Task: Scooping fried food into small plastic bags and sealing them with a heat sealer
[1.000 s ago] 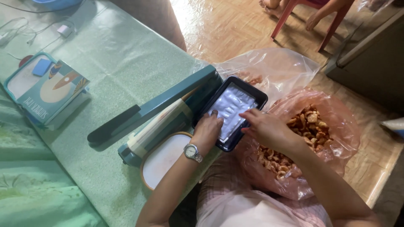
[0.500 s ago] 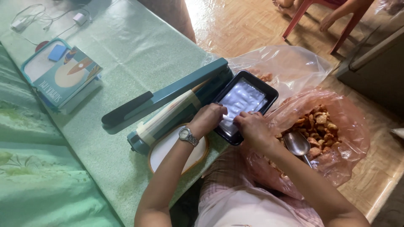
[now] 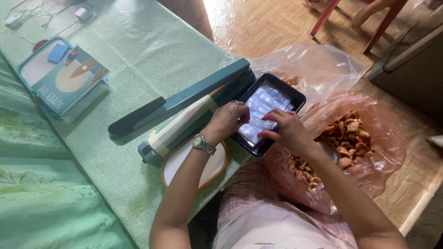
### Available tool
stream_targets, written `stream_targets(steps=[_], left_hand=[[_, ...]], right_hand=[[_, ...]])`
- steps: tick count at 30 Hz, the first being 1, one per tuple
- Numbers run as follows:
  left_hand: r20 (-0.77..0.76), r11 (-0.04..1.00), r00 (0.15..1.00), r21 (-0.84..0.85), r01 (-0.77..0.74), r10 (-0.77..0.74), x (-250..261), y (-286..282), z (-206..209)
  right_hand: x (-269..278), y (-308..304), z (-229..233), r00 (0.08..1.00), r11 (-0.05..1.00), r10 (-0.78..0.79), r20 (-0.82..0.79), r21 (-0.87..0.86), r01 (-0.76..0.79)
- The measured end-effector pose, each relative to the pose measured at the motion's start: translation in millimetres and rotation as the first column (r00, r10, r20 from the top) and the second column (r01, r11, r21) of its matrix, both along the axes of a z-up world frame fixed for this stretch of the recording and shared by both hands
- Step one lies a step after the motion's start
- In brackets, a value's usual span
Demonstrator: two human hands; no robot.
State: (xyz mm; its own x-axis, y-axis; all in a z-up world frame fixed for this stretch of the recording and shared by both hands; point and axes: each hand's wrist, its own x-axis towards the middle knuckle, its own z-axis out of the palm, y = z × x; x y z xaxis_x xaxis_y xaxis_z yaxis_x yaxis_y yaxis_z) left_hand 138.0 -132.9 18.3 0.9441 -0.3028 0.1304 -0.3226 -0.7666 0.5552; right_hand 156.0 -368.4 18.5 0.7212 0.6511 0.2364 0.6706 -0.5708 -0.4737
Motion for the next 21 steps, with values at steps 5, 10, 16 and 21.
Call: stream_targets(steps=[5,10,16,21], left_hand=[[-0.054,0.997,0.998,-0.075,0.017,-0.021,-5,6,15],[-0.061,0.947,0.998,-0.32,0.002,-0.023,-10,3,21],[-0.007,0.894,1.0,-0.447,0.013,-0.018,-10,-4,22],[-0.127,0.83,0.991,-0.548,-0.106,0.042,-24,-37,65]], right_hand=[[-7,-32,27,0.992,0.884,-0.05,-0.117,0.457,0.098],[-12,-113,-2,0.934,0.894,-0.29,-0.209,0.289,0.343],[-31,-227,-133,0.794,0.622,-0.601,-0.089,-0.677,0.395],[-43,-255,-241,0.708,0.484,-0.697,-0.115,-0.804,0.346]])
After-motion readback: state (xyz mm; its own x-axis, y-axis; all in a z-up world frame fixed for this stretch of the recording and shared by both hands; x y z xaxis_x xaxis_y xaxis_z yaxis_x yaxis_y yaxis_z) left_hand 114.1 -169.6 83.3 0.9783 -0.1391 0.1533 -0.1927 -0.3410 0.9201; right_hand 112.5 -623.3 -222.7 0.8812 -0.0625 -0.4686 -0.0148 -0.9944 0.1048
